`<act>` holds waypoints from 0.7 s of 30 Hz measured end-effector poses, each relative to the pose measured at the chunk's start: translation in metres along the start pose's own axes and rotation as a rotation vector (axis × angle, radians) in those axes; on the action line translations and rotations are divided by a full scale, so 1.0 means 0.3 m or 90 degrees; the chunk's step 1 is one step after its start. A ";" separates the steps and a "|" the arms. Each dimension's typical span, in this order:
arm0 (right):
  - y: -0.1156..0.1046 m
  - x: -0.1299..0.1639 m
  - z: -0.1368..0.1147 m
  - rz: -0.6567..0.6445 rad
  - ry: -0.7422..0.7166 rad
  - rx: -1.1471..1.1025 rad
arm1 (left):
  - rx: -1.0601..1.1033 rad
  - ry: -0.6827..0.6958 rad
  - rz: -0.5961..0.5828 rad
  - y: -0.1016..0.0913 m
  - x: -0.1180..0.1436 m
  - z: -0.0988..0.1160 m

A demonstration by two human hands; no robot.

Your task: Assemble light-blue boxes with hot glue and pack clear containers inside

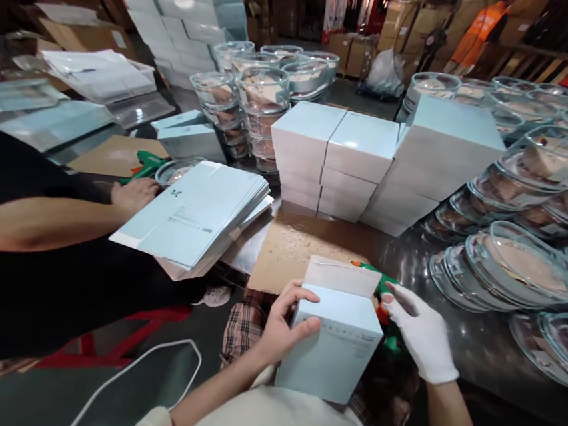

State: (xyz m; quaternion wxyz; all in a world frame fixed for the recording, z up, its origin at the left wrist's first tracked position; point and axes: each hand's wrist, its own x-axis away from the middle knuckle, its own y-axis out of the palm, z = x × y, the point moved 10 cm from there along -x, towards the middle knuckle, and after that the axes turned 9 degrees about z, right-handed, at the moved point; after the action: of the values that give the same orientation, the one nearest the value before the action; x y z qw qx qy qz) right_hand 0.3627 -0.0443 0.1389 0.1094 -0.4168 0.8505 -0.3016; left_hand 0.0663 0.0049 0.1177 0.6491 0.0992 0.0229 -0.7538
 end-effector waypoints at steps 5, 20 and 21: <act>0.211 0.095 -0.044 -0.152 0.083 -0.392 | 0.076 -0.025 -0.008 0.037 0.000 -0.025; 0.132 0.259 -0.305 -0.269 -0.643 -0.112 | 0.092 0.081 -0.049 0.010 -0.045 0.055; 0.130 0.262 -0.298 -0.242 -0.649 -0.127 | 0.097 0.084 -0.049 0.010 -0.046 0.062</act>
State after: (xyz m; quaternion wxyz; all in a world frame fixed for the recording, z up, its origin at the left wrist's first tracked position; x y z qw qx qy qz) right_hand 0.2491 -0.0491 0.1915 0.4106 -0.6648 0.6240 0.0057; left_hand 0.0689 0.0148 0.1387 0.6073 0.1968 0.0123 -0.7696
